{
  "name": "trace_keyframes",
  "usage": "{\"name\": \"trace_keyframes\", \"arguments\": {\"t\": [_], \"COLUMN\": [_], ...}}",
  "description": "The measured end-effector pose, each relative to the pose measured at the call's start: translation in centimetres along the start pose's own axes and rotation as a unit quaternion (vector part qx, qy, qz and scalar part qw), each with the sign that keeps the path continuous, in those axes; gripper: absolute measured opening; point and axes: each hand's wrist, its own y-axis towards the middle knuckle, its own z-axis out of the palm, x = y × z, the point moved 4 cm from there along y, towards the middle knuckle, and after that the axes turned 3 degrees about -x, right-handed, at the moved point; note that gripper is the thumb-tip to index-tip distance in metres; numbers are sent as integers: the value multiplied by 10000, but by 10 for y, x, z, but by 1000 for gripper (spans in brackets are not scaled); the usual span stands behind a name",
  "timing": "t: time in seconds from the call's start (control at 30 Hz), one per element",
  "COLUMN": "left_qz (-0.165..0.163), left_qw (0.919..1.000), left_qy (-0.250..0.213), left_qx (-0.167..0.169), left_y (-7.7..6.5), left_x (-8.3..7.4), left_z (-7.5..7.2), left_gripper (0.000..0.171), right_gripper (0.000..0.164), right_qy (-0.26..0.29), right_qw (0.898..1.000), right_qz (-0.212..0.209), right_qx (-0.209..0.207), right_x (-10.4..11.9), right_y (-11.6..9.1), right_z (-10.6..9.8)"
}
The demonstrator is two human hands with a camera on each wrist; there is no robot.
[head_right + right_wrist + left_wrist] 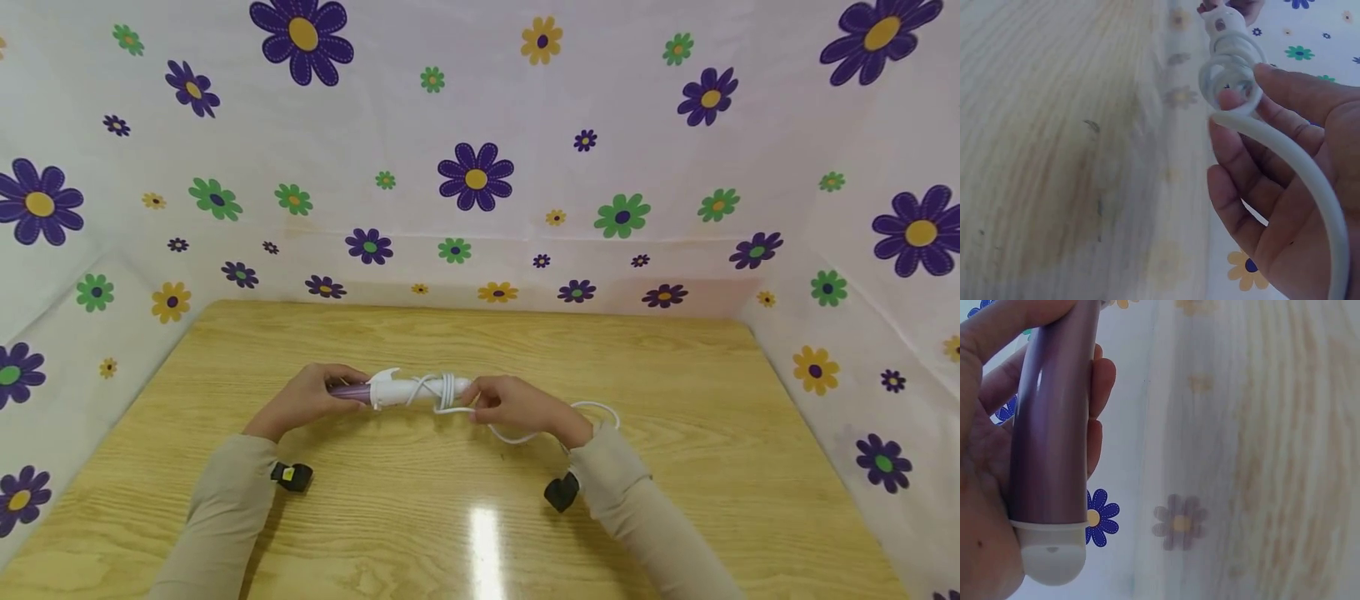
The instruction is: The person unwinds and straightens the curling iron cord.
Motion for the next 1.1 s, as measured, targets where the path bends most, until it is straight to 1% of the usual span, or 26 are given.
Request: {"name": "trace_keyframes", "arguments": {"t": [0.23, 0.37, 0.47, 0.6, 0.7, 0.8, 0.9, 1.1], "left_qz": [117, 204, 288, 349, 368, 396, 413, 450], "left_qw": [9999, 9997, 9994, 9991, 9989, 9988, 9987, 9982], "left_qy": [-61, -157, -198, -225, -272, -267, -288, -383], "left_qx": [-26, -34, -35, -39, -51, -80, -40, 54], "left_y": [0, 1, 0, -1, -2, -2, -3, -2], "left_x": [-2, -5, -7, -9, -10, -11, -12, -12], "left_z": [-1, 0, 1, 1, 0, 0, -1, -1], "left_gripper": [43, 42, 41, 40, 39, 39, 39, 39], "right_gripper": [19, 16, 16, 17, 19, 19, 19, 21], "right_qy": [-2, -145, -136, -81, -174, -172, -121, -135], "right_qw": [9998, 9992, 9991, 9989, 9977, 9962, 9949, 9937], "right_qz": [24, 61, 67, 235, 438, 623, 782, 771], "right_qx": [-205, -359, -391, -400, -492, -588, -625, -804], "right_x": [-10, -14, -18, -26, -32, -38, -42, -43], "right_y": [-5, -8, -7, -5, -3, -2, 0, 7], "right_z": [5, 7, 11, 12, 9, 4, -1, -11]}}
